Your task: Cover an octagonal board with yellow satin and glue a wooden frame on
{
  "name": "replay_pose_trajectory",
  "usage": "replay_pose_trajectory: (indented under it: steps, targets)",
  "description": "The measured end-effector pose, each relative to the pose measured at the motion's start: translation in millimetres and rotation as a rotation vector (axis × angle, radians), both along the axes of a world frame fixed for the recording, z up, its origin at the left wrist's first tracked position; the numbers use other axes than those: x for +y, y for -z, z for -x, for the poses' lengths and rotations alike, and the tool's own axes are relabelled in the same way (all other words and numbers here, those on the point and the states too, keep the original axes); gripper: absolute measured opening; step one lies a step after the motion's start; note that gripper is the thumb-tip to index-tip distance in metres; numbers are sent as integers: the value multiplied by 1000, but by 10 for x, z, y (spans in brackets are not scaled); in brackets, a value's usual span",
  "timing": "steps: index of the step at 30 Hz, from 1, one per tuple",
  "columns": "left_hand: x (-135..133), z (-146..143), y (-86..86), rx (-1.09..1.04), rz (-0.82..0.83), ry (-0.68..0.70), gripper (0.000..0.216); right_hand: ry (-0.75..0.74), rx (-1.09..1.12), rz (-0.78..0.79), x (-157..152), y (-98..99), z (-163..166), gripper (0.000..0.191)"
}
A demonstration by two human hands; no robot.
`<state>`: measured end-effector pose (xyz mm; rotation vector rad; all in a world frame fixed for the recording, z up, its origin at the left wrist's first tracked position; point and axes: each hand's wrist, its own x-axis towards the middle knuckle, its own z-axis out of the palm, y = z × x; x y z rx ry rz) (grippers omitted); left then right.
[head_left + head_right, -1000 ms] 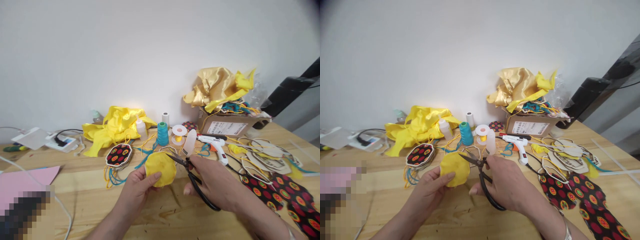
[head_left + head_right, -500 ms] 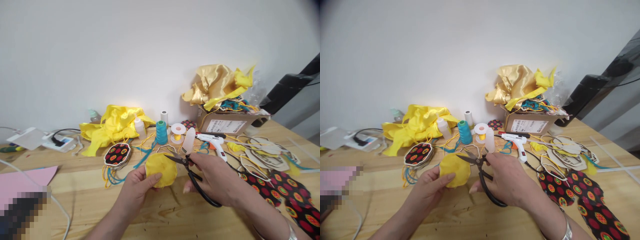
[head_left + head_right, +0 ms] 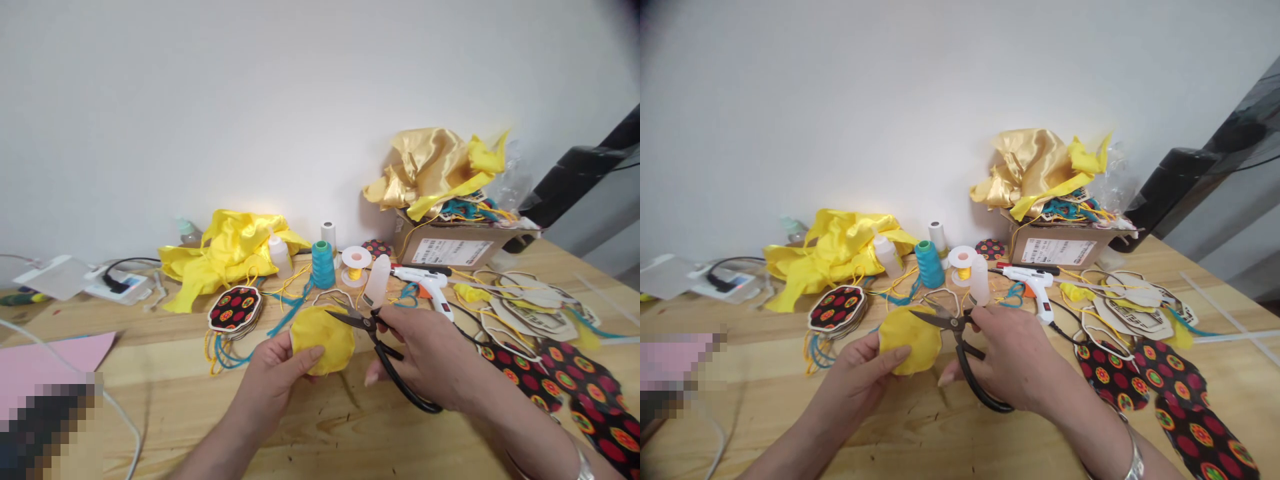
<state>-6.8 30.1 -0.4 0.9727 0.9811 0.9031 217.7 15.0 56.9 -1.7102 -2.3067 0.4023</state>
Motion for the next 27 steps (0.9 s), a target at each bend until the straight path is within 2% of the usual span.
replay_pose_trajectory:
  steps: [10,27]
  targets:
    - [12,0,13,-26,-15,18,18,10,-14,-3,26,6,17,36]
    - [-5,4,-7,12,-56,0,17,54,-83,-149,47,96,-26,38]
